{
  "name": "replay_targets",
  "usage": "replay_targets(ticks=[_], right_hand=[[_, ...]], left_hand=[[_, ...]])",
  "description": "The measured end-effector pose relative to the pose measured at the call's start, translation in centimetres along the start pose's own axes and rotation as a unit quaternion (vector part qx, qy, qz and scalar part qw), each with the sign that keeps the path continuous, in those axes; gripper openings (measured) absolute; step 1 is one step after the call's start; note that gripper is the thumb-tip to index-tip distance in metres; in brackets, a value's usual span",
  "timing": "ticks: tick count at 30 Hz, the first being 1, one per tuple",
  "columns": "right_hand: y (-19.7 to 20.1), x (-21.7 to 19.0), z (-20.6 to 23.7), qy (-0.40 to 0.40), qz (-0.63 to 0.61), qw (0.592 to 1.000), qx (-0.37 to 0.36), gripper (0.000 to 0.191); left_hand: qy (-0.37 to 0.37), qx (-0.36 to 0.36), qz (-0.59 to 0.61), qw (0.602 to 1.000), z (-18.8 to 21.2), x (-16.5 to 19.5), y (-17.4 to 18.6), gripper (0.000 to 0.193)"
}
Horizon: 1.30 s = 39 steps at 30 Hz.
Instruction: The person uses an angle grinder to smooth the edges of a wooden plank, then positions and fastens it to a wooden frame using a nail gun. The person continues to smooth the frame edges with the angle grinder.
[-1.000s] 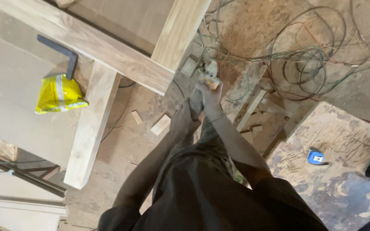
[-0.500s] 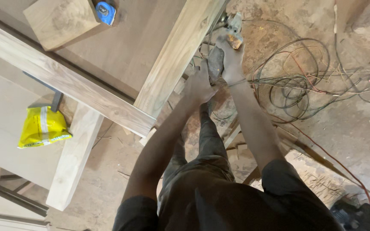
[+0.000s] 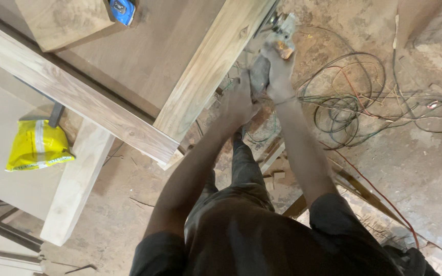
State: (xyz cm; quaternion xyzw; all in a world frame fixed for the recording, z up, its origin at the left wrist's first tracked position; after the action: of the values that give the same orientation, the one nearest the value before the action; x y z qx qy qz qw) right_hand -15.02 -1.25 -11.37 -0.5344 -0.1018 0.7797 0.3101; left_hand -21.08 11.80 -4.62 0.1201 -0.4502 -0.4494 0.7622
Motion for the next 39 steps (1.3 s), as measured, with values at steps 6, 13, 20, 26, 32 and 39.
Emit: replay_targets(ticks=[6, 13, 20, 26, 32, 39], right_hand=[[0.0, 2.8, 2.5, 0.003, 0.023, 0.999, 0.036, 0.048], [0.4, -1.0, -1.8, -0.018, -0.001, 1.0, -0.021, 0.046], [1.0, 0.3, -1.0, 0.014, -0.014, 0.999, -0.028, 0.043], [1.1, 3.6, 3.0, 0.066, 0.017, 0.997, -0.046, 0.046], [-0.3, 8.6, 10.9, 0.076, 0.04, 0.996, -0.029, 0.054], [-3.7, 15.3, 24.7, 0.053, 0.065, 0.996, -0.007, 0.063]], left_hand=[[-0.015, 0.039, -0.006, 0.999, 3.2, -1.1, -0.1, 0.1], [0.021, -0.03, -0.022, 0.999, -1.6, 1.6, 0.7, 0.092], [-0.028, 0.023, -0.024, 0.999, 0.1, 0.5, 0.4, 0.105], [-0.052, 0.069, -0.043, 0.995, 4.1, -3.0, -1.2, 0.103], [-0.026, 0.03, 0.035, 0.999, 11.4, -9.1, -3.5, 0.097], [0.035, -0.009, 0.036, 0.999, 23.5, -17.8, -5.4, 0.097]])
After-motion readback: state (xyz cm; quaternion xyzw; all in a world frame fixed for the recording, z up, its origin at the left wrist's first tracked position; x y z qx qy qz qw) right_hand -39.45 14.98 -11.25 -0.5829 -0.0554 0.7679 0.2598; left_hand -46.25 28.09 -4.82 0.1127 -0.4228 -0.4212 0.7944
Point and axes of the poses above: each hand's wrist, its own z-axis away from the middle knuckle, its own y-axis out of the back of the hand, x = y × z, the point moved 2 cm from there along -z, towards the middle knuckle, and after that the axes turned 7 degrees about -x, right-handed, at the moved point
